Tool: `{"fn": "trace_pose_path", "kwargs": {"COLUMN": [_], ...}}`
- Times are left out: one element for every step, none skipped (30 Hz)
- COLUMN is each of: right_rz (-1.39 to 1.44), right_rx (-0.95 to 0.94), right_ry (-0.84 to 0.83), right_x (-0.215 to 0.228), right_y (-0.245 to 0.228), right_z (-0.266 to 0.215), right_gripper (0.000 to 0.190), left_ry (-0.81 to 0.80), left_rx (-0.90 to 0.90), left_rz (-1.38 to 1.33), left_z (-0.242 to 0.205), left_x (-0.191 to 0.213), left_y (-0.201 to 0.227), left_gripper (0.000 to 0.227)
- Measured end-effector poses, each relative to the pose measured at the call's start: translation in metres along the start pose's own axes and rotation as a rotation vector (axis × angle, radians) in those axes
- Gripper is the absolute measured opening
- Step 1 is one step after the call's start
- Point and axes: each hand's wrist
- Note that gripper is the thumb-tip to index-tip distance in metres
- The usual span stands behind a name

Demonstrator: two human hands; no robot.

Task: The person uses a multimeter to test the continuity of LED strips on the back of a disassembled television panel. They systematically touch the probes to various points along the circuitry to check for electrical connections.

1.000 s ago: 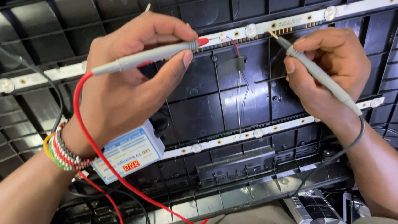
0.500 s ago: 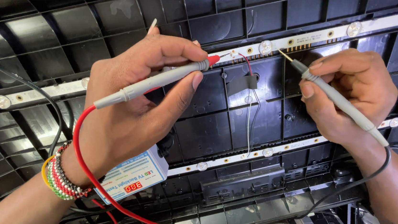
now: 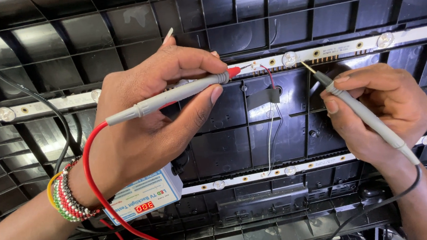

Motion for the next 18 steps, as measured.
{"fn": "trace_pose_path", "kwargs": {"right_rz": [0.02, 0.041, 0.042, 0.041, 0.04, 0.041, 0.04, 0.039, 0.04, 0.044, 0.047, 0.048, 0.046, 0.043, 0.043, 0.04, 0.037, 0.037], "right_rx": [-0.013, -0.027, -0.026, -0.014, -0.002, -0.003, -0.01, -0.017, -0.015, -0.029, -0.042, -0.042, -0.035, -0.027, -0.026, -0.017, -0.008, -0.008], "right_ry": [-0.013, -0.027, -0.027, -0.027, -0.026, -0.027, -0.036, -0.045, -0.046, -0.036, -0.027, -0.027, -0.03, -0.033, -0.032, -0.038, -0.043, -0.044], "right_x": [0.0005, 0.0008, 0.0004, 0.0001, -0.0002, 0.0003, 0.0008, 0.0012, 0.0008, 0.0004, 0.0001, 0.0002, 0.0002, 0.0003, 0.0005, 0.0006, 0.0007, 0.0006], "right_y": [-0.0024, -0.0047, -0.0044, -0.004, -0.0036, -0.0037, -0.0037, -0.0037, -0.0028, -0.002, -0.0013, -0.0011, -0.0009, -0.0006, -0.0005, -0.0006, -0.0006, -0.0001], "right_z": [0.0015, 0.0028, 0.0027, 0.0028, 0.0029, 0.0026, 0.0024, 0.0024, 0.001, -0.0005, -0.0019, -0.0018, -0.0017, -0.0012, -0.0003, 0.0003, 0.0008, 0.0003], "right_gripper": [0.019, 0.021, 0.021, 0.023, 0.025, 0.025, 0.025, 0.026, 0.026, 0.025, 0.025, 0.025, 0.025, 0.025, 0.025, 0.025, 0.025, 0.025], "left_ry": [0.005, 0.01, 0.01, 0.009, 0.008, 0.009, 0.003, -0.001, 0.0, -0.001, -0.003, -0.003, -0.01, -0.018, -0.017, -0.011, -0.005, -0.004], "left_rx": [-0.001, -0.001, -0.001, 0.0, 0.001, 0.002, 0.002, 0.001, 0.001, 0.005, 0.01, 0.01, 0.008, 0.006, 0.005, 0.01, 0.015, 0.016], "left_rz": [-0.011, -0.021, -0.02, -0.021, -0.021, -0.021, -0.032, -0.041, -0.041, -0.044, -0.047, -0.047, -0.032, -0.018, -0.018, -0.021, -0.024, -0.024], "left_z": [0.0001, -0.0001, 0.0001, 0.0002, 0.0002, 0.0, -0.0002, -0.0005, -0.0003, 0.0002, 0.0007, 0.0007, 0.0007, 0.001, 0.0012, 0.0014, 0.0016, 0.001], "left_x": [-0.0002, -0.0004, -0.0002, -0.0001, 0.0001, 0.0005, 0.0009, 0.0012, 0.0013, 0.0015, 0.0016, 0.0019, 0.0022, 0.0026, 0.0023, 0.0021, 0.0018, 0.0017], "left_y": [-0.0003, -0.0006, -0.0003, 0.0, 0.0003, -0.0001, -0.0006, -0.0009, -0.0001, 0.0007, 0.0015, 0.0013, 0.0011, 0.0008, 0.0015, 0.0022, 0.0029, 0.002], "left_gripper": [0.016, 0.015, 0.015, 0.015, 0.015, 0.015, 0.015, 0.016, 0.016, 0.015, 0.014, 0.014, 0.014, 0.014, 0.014, 0.013, 0.013, 0.013]}}
Point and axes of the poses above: each hand's wrist, its own z-axis towards the middle knuckle, its own x-axis out of the back of the hand, y = z × x, and after that the axes turned 15 degrees about -z, right-handed
